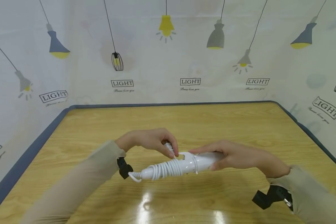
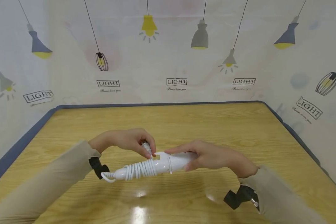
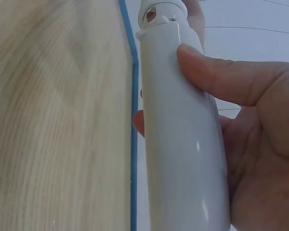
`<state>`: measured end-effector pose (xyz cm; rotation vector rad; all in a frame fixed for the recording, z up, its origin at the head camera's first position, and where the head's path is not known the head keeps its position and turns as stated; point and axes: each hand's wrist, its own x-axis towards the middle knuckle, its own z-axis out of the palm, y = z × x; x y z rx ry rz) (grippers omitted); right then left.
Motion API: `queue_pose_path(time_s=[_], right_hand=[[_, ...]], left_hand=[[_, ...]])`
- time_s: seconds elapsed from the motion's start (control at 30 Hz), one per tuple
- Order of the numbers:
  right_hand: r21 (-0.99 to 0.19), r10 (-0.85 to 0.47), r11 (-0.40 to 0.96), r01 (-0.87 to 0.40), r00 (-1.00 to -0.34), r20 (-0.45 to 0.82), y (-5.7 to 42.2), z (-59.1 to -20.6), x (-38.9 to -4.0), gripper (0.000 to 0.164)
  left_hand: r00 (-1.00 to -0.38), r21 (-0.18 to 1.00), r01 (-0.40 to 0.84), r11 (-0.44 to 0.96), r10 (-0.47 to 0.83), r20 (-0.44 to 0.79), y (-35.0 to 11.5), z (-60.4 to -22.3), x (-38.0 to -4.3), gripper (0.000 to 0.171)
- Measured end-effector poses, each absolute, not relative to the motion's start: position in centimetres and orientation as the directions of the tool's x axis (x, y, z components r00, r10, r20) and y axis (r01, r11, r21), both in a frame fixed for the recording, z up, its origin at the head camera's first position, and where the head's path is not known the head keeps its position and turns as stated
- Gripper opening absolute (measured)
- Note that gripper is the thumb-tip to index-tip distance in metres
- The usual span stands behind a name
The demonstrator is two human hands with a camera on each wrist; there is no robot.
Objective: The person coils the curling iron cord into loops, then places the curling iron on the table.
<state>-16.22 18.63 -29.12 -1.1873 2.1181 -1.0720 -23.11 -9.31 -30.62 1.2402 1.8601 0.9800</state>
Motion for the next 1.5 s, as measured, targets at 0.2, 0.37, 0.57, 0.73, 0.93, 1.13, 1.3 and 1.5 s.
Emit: queue_pose_path(time_s=[0.2,0.37,0.57,0.73,0.93,1.13,1.3,1.5], right_hand=[[-0.788,-0.858,0.369,-0.493,-0.506,-0.085,17.7,-30.6,-17.0,0.058],[-0.763,-0.857,0.4,-0.507,-0.503,-0.115,17.1,-32.3,-17.8,0.058],[-0.718,-0.823,0.457,-0.526,-0.556,-0.116,16.6,-34.0,-18.8,0.057],[-0.717,-0.822,0.442,-0.539,-0.563,-0.083,16.7,-35.2,-19.7,0.058],[-0.719,-0.823,0.423,-0.551,-0.565,-0.052,16.9,-36.3,-20.2,0.058],[-0.714,-0.768,0.5,-0.491,-0.632,-0.104,17.0,-36.5,-20.3,0.057],[-0.727,-0.759,0.515,-0.454,-0.636,-0.141,17.0,-36.5,-20.7,0.057],[-0.73,-0.782,0.497,-0.47,-0.607,-0.142,16.9,-36.5,-21.1,0.058]], left_hand=[[-0.361,0.827,0.443,0.346,0.913,-0.189,-9.7,-30.8,-22.8,0.017],[-0.448,0.752,0.509,0.419,0.875,-0.184,-9.8,-31.5,-22.5,0.019],[-0.649,0.651,0.515,0.558,0.75,-0.13,-9.7,-32.3,-21.7,0.02],[-0.769,0.649,0.456,0.609,0.636,-0.056,-9.8,-33.9,-21.3,0.02],[-0.841,0.65,0.419,0.634,0.541,0.013,-10.0,-35.4,-20.9,0.019],[-0.871,0.697,0.335,0.634,0.49,-0.026,-10.4,-35.9,-20.7,0.019],[-0.878,0.704,0.289,0.649,0.473,-0.076,-10.8,-36.1,-20.7,0.019],[-0.882,0.705,0.241,0.667,0.454,-0.128,-11.1,-36.2,-20.8,0.019]])
